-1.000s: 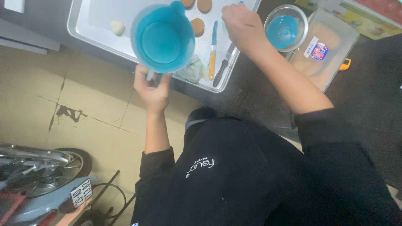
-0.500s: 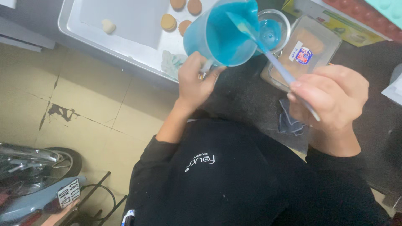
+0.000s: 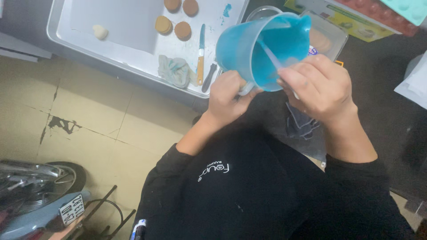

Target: The person stirs blue icing in a plastic pitcher with a spatula, then pours the icing through a sieve into a small metal pot and scrapes the pitcher clean. They place dollops of blue icing onto a parchment-lined tray next to round cookies, then carry a yellow pitcher to the sink and rinse it under the tap.

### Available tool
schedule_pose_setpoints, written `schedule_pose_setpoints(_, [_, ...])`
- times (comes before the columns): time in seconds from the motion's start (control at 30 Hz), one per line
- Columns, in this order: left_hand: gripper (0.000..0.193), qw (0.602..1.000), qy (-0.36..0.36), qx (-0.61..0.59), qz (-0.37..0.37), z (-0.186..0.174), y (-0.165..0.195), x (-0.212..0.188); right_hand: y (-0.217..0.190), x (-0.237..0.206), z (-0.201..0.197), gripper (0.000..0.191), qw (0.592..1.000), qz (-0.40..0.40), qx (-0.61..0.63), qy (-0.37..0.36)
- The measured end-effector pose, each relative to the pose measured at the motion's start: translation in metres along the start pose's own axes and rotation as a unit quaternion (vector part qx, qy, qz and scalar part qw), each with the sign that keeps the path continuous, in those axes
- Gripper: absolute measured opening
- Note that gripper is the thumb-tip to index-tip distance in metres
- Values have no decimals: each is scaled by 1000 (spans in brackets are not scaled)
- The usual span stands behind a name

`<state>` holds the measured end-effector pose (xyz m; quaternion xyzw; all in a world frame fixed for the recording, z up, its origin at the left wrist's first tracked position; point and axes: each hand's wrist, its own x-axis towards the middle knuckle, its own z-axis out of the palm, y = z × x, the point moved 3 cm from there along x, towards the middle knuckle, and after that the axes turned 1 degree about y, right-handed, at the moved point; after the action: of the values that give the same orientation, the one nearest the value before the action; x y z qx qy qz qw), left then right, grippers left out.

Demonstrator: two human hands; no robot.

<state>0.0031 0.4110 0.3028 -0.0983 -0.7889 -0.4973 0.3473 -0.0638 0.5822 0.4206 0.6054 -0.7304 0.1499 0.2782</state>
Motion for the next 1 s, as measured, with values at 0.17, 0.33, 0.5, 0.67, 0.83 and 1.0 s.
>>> schedule_pose_setpoints(0.17, [26, 998, 7, -40, -54, -1, -10, 1, -1, 2, -37, 21, 998, 31, 28, 53])
schedule_pose_setpoints(0.33, [28, 991, -26, -96, -84, -6, -15, 3, 5, 2, -32, 21, 999, -25, 19, 9])
schedule_pose_setpoints(0.5, [31, 987, -75, -93, -105, -15, -21, 6, 6, 5, -54, 15, 999, -38, 18, 34])
schedule_pose_setpoints(0.67, [46, 979, -137, -116, -95, -23, -27, 13, 9, 12, -55, 17, 996, -66, 52, -20])
schedule_pose_setpoints(0.83, [44, 970, -182, -151, -55, -33, -25, 22, 9, 19, -65, 16, 996, -67, 54, -28])
schedule_pose_setpoints(1.0, [50, 974, -192, -112, -47, -40, -23, 28, 8, 25, -77, 16, 994, -44, 93, -38])
